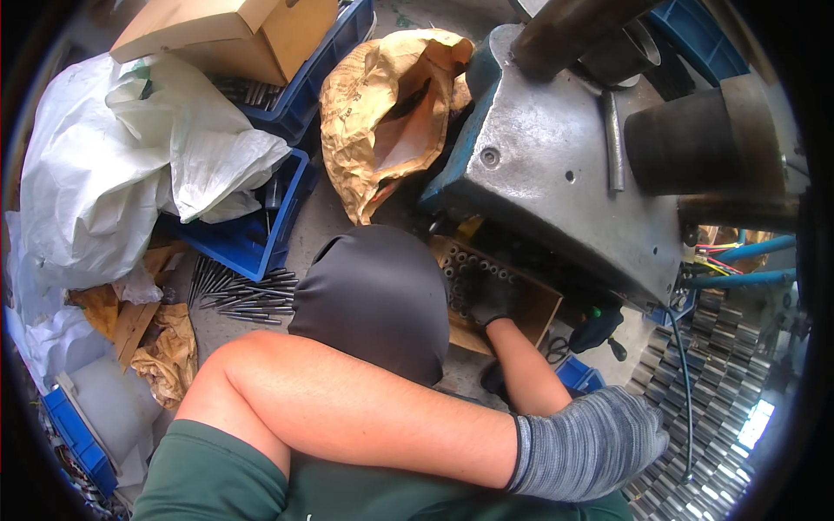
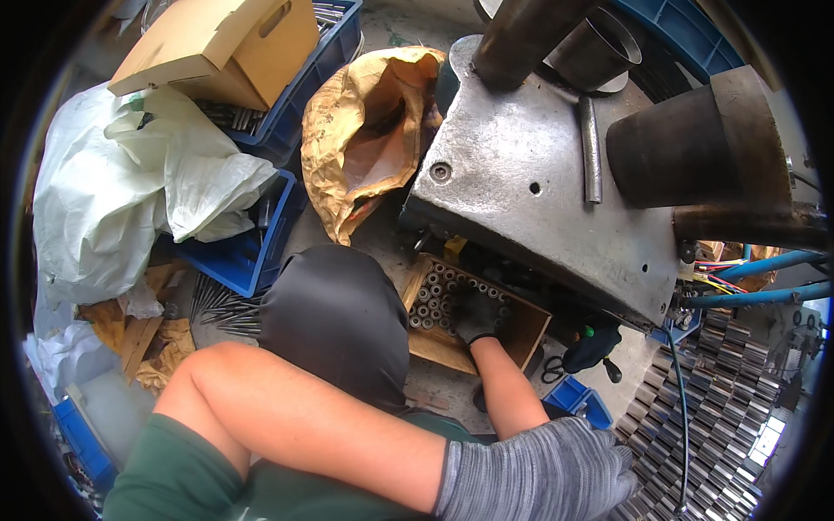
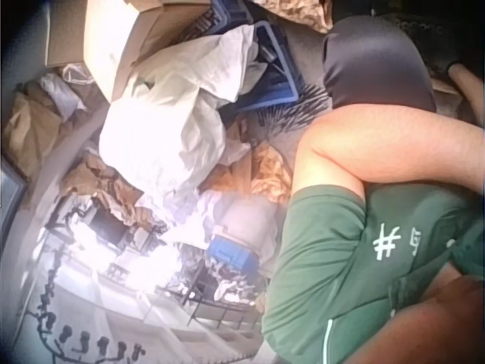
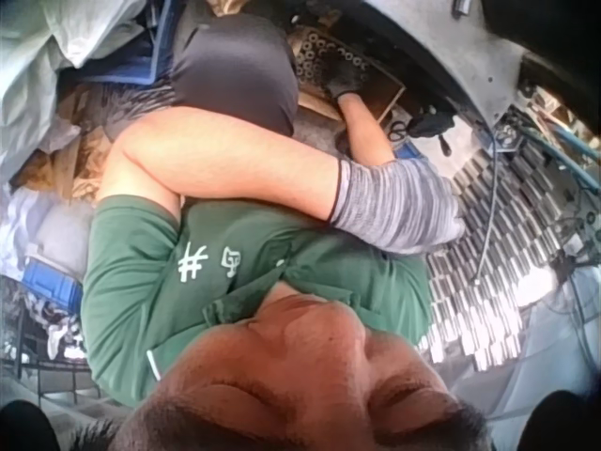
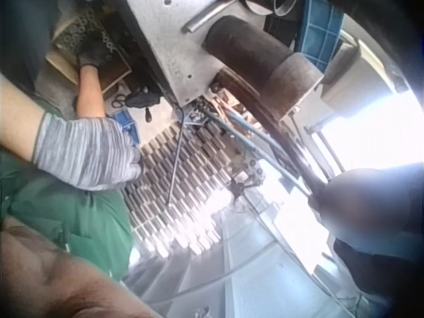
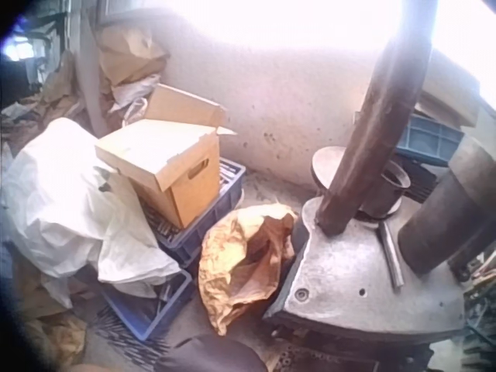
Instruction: Manually inserting metal components into a press and operating the lever to process them.
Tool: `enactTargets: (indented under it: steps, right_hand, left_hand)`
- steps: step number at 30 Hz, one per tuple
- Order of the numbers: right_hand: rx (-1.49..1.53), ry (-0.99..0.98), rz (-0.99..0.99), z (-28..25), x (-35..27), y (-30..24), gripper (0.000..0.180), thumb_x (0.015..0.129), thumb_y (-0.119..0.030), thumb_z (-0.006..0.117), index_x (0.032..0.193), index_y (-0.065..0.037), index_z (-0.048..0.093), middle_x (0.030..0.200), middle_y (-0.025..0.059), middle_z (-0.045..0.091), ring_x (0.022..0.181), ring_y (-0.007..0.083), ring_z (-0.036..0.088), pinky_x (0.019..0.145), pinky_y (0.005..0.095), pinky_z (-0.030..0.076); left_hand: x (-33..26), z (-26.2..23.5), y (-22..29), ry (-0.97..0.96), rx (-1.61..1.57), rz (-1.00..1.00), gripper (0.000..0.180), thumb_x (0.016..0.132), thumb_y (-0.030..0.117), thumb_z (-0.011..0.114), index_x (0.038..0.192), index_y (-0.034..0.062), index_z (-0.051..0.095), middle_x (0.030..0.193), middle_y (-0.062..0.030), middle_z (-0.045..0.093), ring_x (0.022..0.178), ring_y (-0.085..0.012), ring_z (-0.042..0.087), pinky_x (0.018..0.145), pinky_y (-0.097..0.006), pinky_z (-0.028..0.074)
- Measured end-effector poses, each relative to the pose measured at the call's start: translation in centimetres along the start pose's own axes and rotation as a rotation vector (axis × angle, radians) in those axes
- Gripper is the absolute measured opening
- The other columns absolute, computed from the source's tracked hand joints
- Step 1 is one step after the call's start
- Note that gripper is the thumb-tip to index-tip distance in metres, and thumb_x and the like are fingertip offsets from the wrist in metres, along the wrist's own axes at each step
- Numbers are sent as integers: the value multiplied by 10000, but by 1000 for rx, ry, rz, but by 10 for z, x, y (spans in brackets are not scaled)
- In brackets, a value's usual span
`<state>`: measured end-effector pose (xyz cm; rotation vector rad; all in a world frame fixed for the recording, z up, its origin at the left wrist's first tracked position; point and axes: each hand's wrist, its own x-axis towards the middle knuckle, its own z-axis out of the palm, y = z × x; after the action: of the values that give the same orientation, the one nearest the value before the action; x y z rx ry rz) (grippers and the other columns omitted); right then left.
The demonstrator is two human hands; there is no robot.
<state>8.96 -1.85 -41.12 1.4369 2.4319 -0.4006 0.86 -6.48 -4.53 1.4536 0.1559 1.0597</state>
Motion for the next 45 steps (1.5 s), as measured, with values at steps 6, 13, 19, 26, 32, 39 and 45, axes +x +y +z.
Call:
enactTargets:
  steps: [6, 13, 19, 26, 32, 39, 45]
  right_hand:
    - [66, -166, 104, -41, 9, -28, 576, 1077, -468, 342, 1368, -76, 647, 1259, 195, 713, 1138, 353, 698, 1023, 477, 515]
    - [78, -163, 247, -2, 15, 3, 515, 1082, -412, 378, 1348, -67, 653, 1259, 216, 709, 1155, 366, 691, 1017, 494, 518]
    - [-112, -89, 25, 20, 11, 18, 374, 1011, -236, 477, 1266, -43, 671, 1264, 246, 686, 1169, 381, 673, 1018, 492, 519]
    - [78, -52, -69, 1, 0, 7, 520, 1058, -359, 392, 1466, -82, 557, 1426, 202, 622, 1305, 333, 611, 1092, 478, 462]
    - [108, -255, 20, -11, 7, -24, 505, 1045, -281, 460, 1496, -56, 502, 1540, 239, 508, 1411, 366, 514, 1148, 472, 430]
    - [79, -85, 109, 3, -2, -38, 432, 1025, -179, 500, 1432, -47, 554, 1471, 266, 559, 1342, 407, 571, 1097, 479, 494]
    - [20, -307, -74, 8, -9, -25, 440, 963, -206, 575, 1376, -59, 613, 1313, 245, 673, 1200, 409, 673, 1021, 508, 545]
  left_hand:
    - [-5, 5, -4, 111, -91, 59, 233, 809, 149, 797, 921, 10, 647, 788, -143, 664, 766, -311, 662, 643, -418, 532]
    - [-5, -9, 11, 43, 150, 5, 224, 775, 139, 770, 910, 8, 648, 770, -149, 664, 736, -321, 669, 617, -428, 523]
    - [-5, -19, 25, 112, 410, 34, 196, 782, 149, 744, 872, 0, 654, 727, -147, 643, 704, -311, 670, 577, -428, 519]
    - [-6, -19, 29, 104, 412, 18, 195, 774, 143, 739, 877, -4, 660, 755, -162, 652, 719, -303, 678, 581, -425, 526]
    - [1, -4, 1, 117, 156, 82, 224, 787, 140, 752, 928, -2, 651, 766, -153, 657, 733, -305, 667, 593, -410, 518]
    - [-3, -11, 6, 83, 176, 31, 211, 809, 143, 743, 928, 1, 642, 773, -156, 644, 728, -314, 657, 603, -413, 517]
    - [-4, -21, 14, 83, 382, 13, 195, 823, 141, 722, 916, -7, 635, 762, -177, 633, 737, -343, 660, 616, -443, 529]
